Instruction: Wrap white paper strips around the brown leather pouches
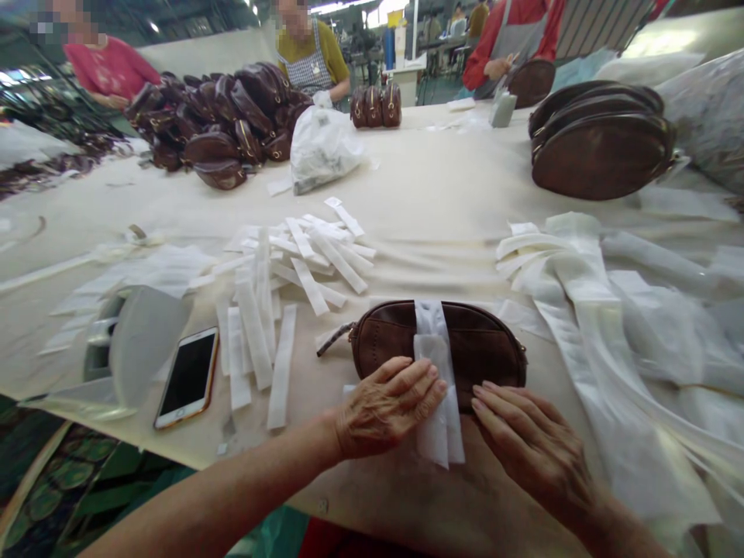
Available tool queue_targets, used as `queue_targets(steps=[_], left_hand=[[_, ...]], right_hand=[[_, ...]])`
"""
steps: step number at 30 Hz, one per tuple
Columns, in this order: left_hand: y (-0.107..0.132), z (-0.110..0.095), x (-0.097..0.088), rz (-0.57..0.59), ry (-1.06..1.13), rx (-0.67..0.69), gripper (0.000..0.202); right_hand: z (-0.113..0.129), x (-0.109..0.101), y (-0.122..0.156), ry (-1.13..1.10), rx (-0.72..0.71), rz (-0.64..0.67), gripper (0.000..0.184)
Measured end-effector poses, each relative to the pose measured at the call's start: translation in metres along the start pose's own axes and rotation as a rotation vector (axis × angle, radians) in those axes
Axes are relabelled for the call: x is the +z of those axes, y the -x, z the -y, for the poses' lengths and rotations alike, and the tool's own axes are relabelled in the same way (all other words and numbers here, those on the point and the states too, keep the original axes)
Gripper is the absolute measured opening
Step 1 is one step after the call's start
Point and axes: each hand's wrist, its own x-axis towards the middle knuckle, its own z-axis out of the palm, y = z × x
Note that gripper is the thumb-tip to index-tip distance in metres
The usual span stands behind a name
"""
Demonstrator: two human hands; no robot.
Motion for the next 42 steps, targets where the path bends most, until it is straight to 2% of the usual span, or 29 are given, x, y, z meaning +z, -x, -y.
queue_targets(steps=[4, 9, 14, 17, 21, 24, 27, 30, 32, 37, 42], left_hand=[[0.0, 0.001, 0.001, -0.028, 0.088, 0.001, 0.03], [0.0, 0.002, 0.002, -0.104, 0.128, 0.031, 0.025], [0.0, 0.002, 0.004, -0.134, 0.154, 0.044, 0.013], [0.002, 0.004, 0.002, -0.097, 0.189, 0.042, 0.014], [0.002, 0.006, -0.008, 0.027, 0.368, -0.025, 0.033], [-0.001, 0.005, -0.015, 0.053, 0.474, -0.105, 0.042], [-0.005, -0.002, -0.013, 0.036, 0.429, -0.179, 0.043], [-0.008, -0.011, -0.005, -0.058, 0.311, -0.221, 0.023], [-0.01, -0.016, 0.001, -0.113, 0.25, -0.232, 0.017], [-0.012, -0.022, 0.008, -0.148, 0.161, -0.232, 0.018], [-0.01, -0.02, 0.011, -0.214, 0.105, -0.159, 0.018]], right_hand=[[-0.001, 0.001, 0.002, -0.018, 0.004, -0.005, 0.03], [-0.003, -0.007, -0.004, 0.077, -0.085, 0.117, 0.044], [-0.007, -0.01, -0.008, 0.105, -0.165, 0.133, 0.043], [-0.008, -0.009, -0.007, 0.121, -0.175, 0.15, 0.045], [-0.005, -0.01, -0.007, 0.127, -0.176, 0.137, 0.045], [-0.004, -0.01, -0.007, 0.122, -0.169, 0.142, 0.044], [-0.004, -0.008, -0.006, 0.128, -0.174, 0.143, 0.044], [-0.004, -0.007, -0.005, 0.132, -0.172, 0.128, 0.043], [-0.003, -0.006, -0.004, 0.133, -0.163, 0.122, 0.043], [-0.001, -0.004, -0.004, 0.124, -0.137, 0.111, 0.045], [0.0, -0.004, -0.003, 0.08, -0.073, 0.098, 0.048]])
